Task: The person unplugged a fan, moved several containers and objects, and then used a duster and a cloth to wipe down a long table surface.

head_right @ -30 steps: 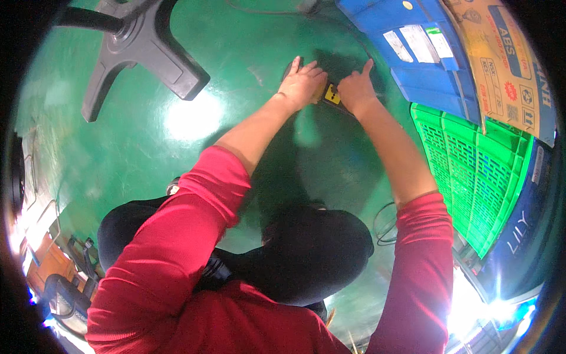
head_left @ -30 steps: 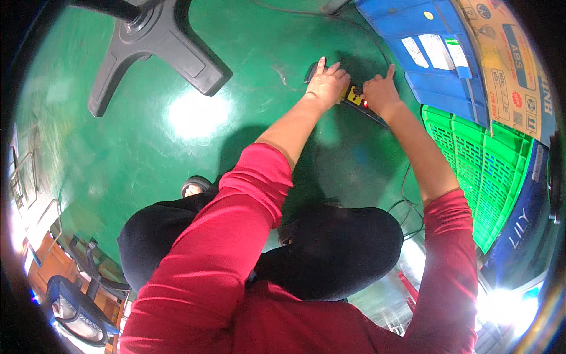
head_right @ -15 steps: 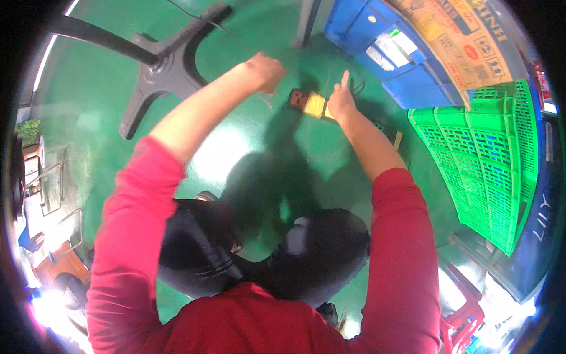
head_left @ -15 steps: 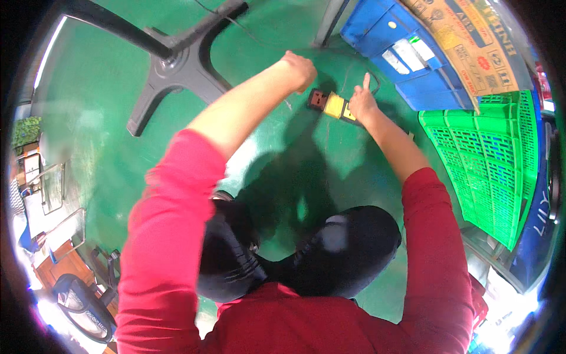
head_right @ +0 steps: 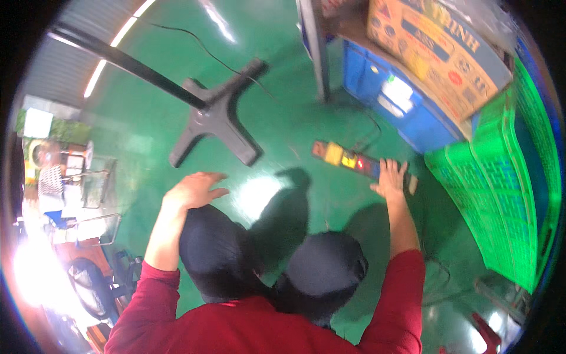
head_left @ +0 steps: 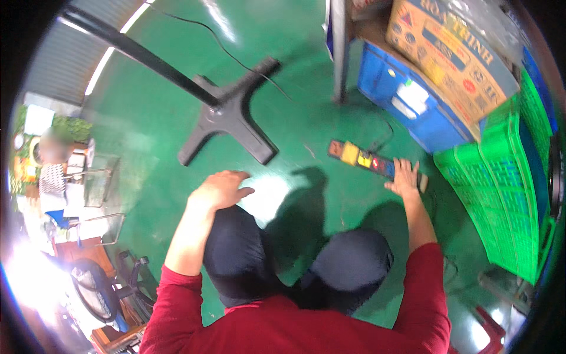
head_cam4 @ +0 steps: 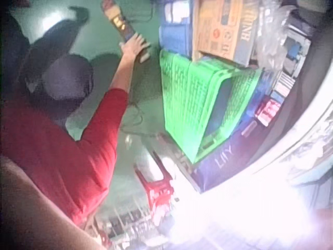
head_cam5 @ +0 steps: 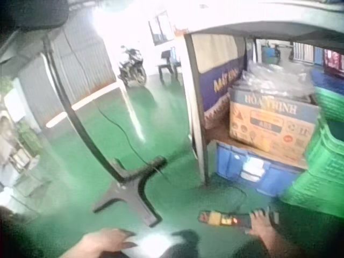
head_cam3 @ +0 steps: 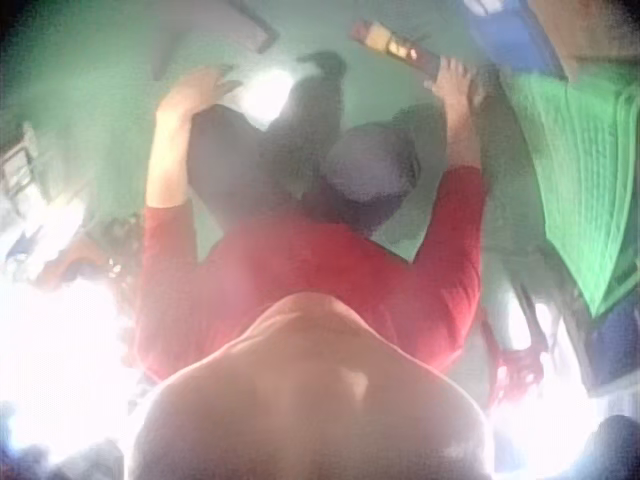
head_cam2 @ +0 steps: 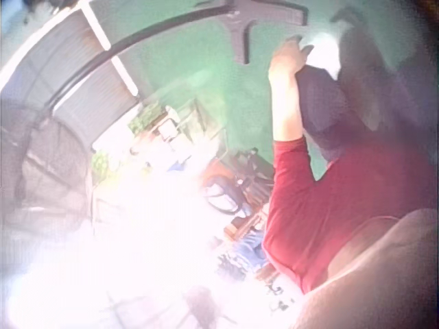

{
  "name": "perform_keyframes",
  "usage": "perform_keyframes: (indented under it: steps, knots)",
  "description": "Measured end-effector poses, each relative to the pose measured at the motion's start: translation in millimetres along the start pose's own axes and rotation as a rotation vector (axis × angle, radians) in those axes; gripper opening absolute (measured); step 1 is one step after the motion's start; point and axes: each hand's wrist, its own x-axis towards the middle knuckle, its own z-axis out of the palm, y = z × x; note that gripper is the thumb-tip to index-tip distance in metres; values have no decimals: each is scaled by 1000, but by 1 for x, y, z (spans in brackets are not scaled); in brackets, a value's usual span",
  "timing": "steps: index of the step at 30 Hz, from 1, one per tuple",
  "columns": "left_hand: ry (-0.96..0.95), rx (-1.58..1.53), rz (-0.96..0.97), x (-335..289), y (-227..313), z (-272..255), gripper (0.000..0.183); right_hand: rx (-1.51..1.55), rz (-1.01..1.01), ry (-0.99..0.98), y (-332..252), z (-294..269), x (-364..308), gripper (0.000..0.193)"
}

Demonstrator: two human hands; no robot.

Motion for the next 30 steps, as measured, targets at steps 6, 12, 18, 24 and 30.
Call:
perform_keyframes:
  steps: [6,12,18,24,30]
  knots:
    - [67,-30,-60,-21,38,-34,43,44,-36,102,-30,-5,21,68]
    - [185,-4,120,22,21,32,40,-47,172,14,14,14,69,69]
    - [43,90,248,38,37,39,35,-168,104,-334,-12,-12,83,68]
    - [93,430,315,60,11,43,22,95,-8,-405,-68,-95,17,43]
    - [81,431,561,-60,56,1,41,432,-156,-357,-86,-227,-71,36]
